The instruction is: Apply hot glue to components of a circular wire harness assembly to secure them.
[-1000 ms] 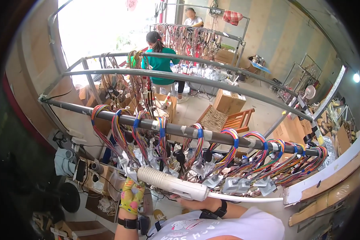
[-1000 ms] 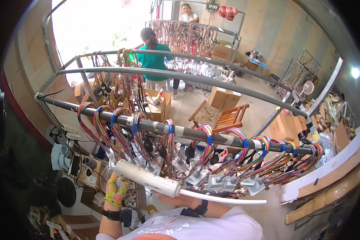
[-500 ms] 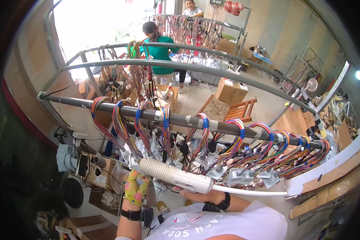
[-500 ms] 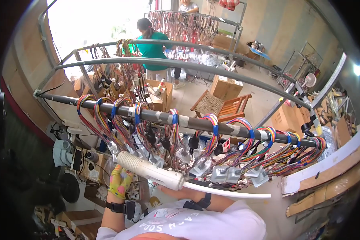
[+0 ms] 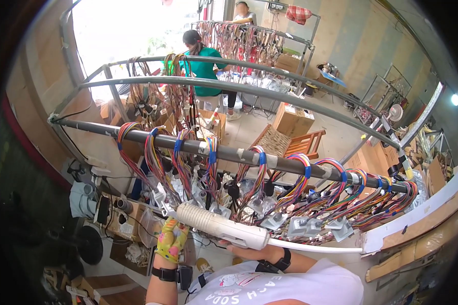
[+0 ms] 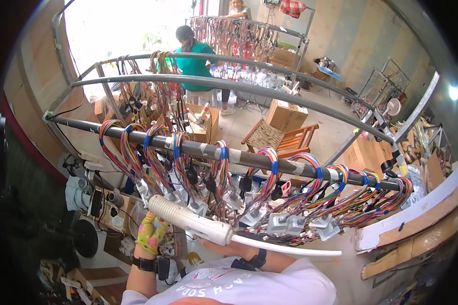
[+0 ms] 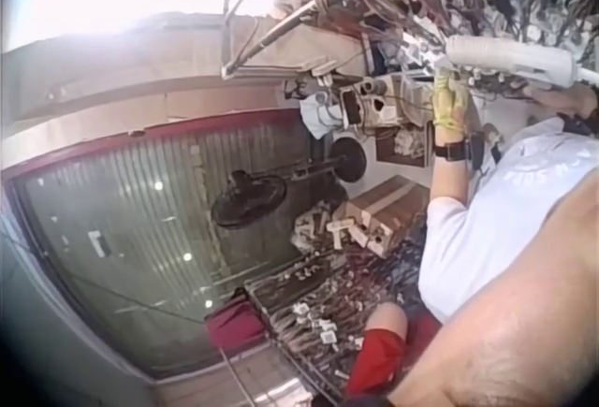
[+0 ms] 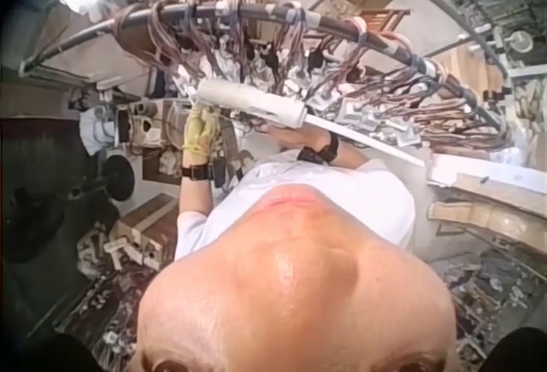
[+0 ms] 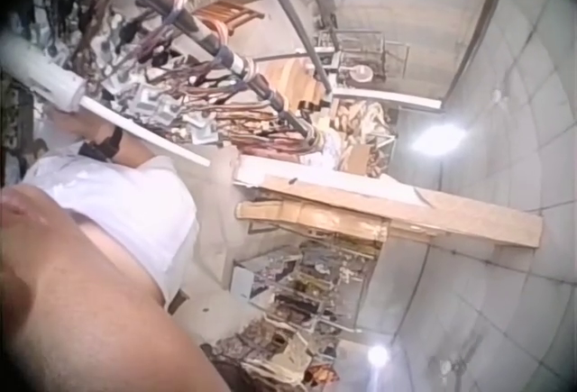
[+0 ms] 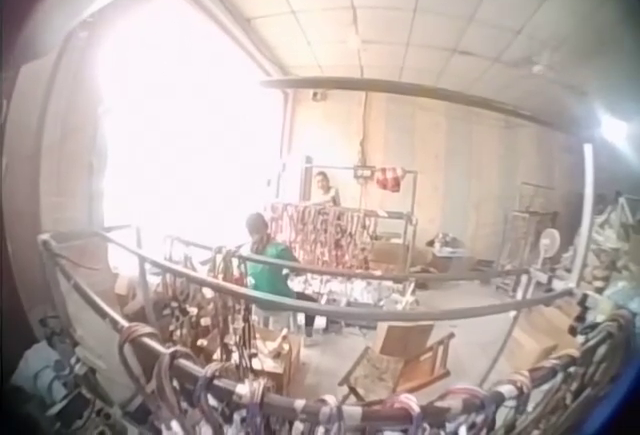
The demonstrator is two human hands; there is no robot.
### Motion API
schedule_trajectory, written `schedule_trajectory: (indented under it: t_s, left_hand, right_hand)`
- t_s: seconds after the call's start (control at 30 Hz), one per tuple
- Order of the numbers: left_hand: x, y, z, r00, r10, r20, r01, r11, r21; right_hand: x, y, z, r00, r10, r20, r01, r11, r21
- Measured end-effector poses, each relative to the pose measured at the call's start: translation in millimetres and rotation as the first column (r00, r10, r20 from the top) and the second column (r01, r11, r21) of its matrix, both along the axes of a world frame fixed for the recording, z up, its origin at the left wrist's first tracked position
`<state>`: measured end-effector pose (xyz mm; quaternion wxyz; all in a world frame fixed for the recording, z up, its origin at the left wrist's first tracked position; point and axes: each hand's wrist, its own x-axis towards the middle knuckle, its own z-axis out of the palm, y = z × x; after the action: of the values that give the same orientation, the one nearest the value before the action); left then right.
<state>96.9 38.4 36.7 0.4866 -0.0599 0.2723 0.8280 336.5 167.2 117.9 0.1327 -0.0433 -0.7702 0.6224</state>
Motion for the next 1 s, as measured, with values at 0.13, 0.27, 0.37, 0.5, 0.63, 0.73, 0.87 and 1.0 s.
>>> schedule_trajectory:
  t_s: [0.13,0.27,0.37,0.5,0.63,0.73,0.87,1.0]
  left_hand:
    - [-9.0,-5.4,-23.5,1.0,0.01,0.023,-0.01,1.0,-0.006]
    - [-5.0,-3.0,-9.5,1.0,0.022,0.021,-0.021,0.999,-0.05]
    - [-6.1,-5.2,-11.2,0.998,0.025,0.052,-0.022,0.999,-0.043]
    - [-6.3,-9.7,-5.6,0.992,0.039,0.119,-0.03,0.996,-0.082]
    - [-3.5,-7.9,6.5,0.99,0.021,0.143,-0.009,0.996,-0.088]
    - [-4.6,-8.3,5.5,0.996,-0.001,0.093,0.008,0.998,-0.067]
    - [-0.6,-3.0,16.4,0.995,0.0,0.097,0.007,0.997,-0.081]
    - [-5.2,-4.1,4.2,0.996,0.004,0.086,0.005,0.995,-0.097]
  right_hand:
    - [-4.3,0.1,-4.4,1.0,0.014,-0.004,-0.014,0.999,0.046]
    - [-4.8,0.0,-5.7,1.0,0.008,-0.016,-0.007,0.998,0.059]
    - [-4.1,-1.1,-6.6,1.0,0.024,-0.006,-0.024,0.999,-0.023]
    - [-3.9,-1.7,-9.6,0.999,0.04,0.026,-0.038,0.997,-0.061]
    - [-4.6,-2.6,-8.1,0.999,0.019,0.031,-0.018,0.998,-0.055]
    - [-4.9,-2.2,-9.7,0.999,0.02,0.048,-0.021,1.0,0.003]
    - [-3.7,-2.7,-7.3,0.999,0.004,0.049,-0.002,0.999,-0.051]
    - [-4.4,-3.1,-5.6,0.999,0.003,0.041,-0.003,1.0,0.002]
